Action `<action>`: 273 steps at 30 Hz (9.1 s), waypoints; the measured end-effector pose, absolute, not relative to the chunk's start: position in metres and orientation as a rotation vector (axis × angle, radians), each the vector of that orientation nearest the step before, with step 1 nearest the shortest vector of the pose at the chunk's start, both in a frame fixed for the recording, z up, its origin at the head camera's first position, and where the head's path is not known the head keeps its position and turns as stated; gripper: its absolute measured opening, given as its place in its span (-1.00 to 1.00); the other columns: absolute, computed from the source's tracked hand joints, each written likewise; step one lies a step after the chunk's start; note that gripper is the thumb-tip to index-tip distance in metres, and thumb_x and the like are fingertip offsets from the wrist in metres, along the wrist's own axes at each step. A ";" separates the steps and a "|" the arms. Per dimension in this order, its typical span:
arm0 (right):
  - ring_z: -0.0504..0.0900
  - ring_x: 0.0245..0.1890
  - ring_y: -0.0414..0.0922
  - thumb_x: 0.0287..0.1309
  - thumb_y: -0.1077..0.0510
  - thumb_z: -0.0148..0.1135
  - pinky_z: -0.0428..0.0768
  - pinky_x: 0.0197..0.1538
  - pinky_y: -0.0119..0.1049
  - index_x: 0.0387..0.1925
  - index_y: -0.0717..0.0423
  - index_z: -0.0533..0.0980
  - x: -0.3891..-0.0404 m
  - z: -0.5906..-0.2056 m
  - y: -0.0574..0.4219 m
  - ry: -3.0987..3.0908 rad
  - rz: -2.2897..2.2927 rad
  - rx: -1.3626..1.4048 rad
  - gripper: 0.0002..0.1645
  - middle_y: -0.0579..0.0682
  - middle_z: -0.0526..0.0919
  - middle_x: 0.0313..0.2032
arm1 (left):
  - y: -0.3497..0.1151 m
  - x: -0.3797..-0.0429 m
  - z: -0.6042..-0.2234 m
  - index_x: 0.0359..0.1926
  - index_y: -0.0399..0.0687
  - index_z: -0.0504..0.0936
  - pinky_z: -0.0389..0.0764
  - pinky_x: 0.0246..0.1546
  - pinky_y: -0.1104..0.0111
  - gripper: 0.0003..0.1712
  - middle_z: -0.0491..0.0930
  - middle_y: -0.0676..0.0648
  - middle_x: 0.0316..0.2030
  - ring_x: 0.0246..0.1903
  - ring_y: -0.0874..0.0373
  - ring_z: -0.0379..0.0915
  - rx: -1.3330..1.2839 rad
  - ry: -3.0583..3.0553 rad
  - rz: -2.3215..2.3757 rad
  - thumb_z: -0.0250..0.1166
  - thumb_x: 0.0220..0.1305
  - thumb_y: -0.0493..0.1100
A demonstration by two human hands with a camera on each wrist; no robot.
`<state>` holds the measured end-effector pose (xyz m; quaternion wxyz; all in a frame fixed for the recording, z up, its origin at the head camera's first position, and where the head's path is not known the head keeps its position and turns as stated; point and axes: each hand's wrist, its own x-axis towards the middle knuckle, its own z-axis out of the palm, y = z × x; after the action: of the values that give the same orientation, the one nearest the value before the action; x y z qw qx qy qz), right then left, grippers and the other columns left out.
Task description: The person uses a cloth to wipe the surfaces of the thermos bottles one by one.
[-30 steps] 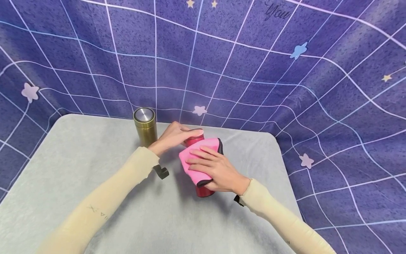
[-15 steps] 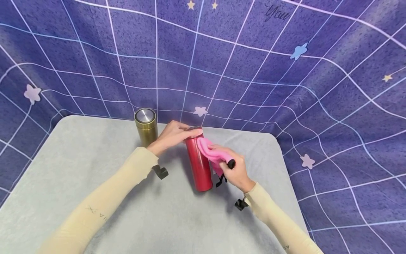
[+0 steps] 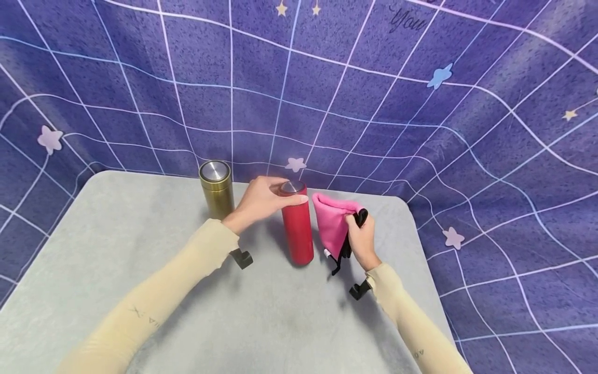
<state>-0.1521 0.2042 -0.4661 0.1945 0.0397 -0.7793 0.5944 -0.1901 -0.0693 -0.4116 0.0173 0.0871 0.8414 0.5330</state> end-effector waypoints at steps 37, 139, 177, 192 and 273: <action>0.32 -0.56 -0.34 0.23 0.45 0.11 0.28 -0.45 -0.49 -0.32 0.52 0.57 -0.156 -0.436 0.193 -2.193 1.713 0.123 -0.86 -0.25 0.35 -0.64 | -0.035 -0.160 -0.478 0.51 0.19 0.45 0.64 0.28 -0.01 -0.01 0.65 0.07 0.25 0.20 0.05 0.64 0.572 2.559 1.941 0.71 0.09 0.08; 0.49 0.46 0.18 0.30 0.16 0.18 0.38 0.54 0.15 0.34 0.13 0.62 -0.163 -0.386 0.185 -2.057 0.498 1.482 -0.41 0.09 0.62 0.38 | -0.035 -0.167 -0.459 0.03 -0.02 0.81 0.83 -0.18 0.26 -0.43 0.81 0.00 -0.28 -0.26 0.04 0.84 0.533 2.712 1.818 0.74 -0.08 -0.12; 0.54 0.42 0.16 0.19 0.63 0.02 0.46 0.51 -0.03 0.22 0.28 0.67 -0.176 -0.395 0.195 -2.127 1.546 1.265 -0.36 0.20 0.65 0.32 | -0.038 -0.165 -0.459 0.14 0.02 0.79 0.77 -0.07 0.18 -0.30 0.83 -0.03 -0.06 -0.15 0.12 0.76 0.683 2.802 1.776 0.80 -0.10 -0.06; 0.42 0.53 -0.02 0.23 0.65 -0.02 0.37 0.54 -0.26 0.41 0.33 0.51 -0.157 -0.422 0.179 -2.092 1.651 0.867 -0.27 0.22 0.51 0.45 | -0.038 -0.165 -0.458 0.31 0.08 0.74 0.76 0.07 0.22 -0.11 0.81 -0.03 0.05 0.00 0.10 0.77 0.541 2.726 1.865 0.82 -0.12 0.01; 0.61 0.34 -0.04 0.51 0.35 0.09 0.46 0.48 -0.22 0.28 0.30 0.63 -0.122 -0.474 0.157 -1.876 1.956 0.351 -0.58 0.09 0.71 0.25 | -0.059 -0.124 -0.441 0.06 -0.27 0.74 0.84 -0.16 0.20 -0.59 0.81 -0.08 -0.21 -0.22 0.06 0.81 -0.086 1.830 2.875 0.59 0.19 -0.36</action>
<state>-0.1217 0.1571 -0.4742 0.2030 0.1256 -0.6723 0.7008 -0.1235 -0.0593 -0.4408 -0.1333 -0.0250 0.5321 0.8358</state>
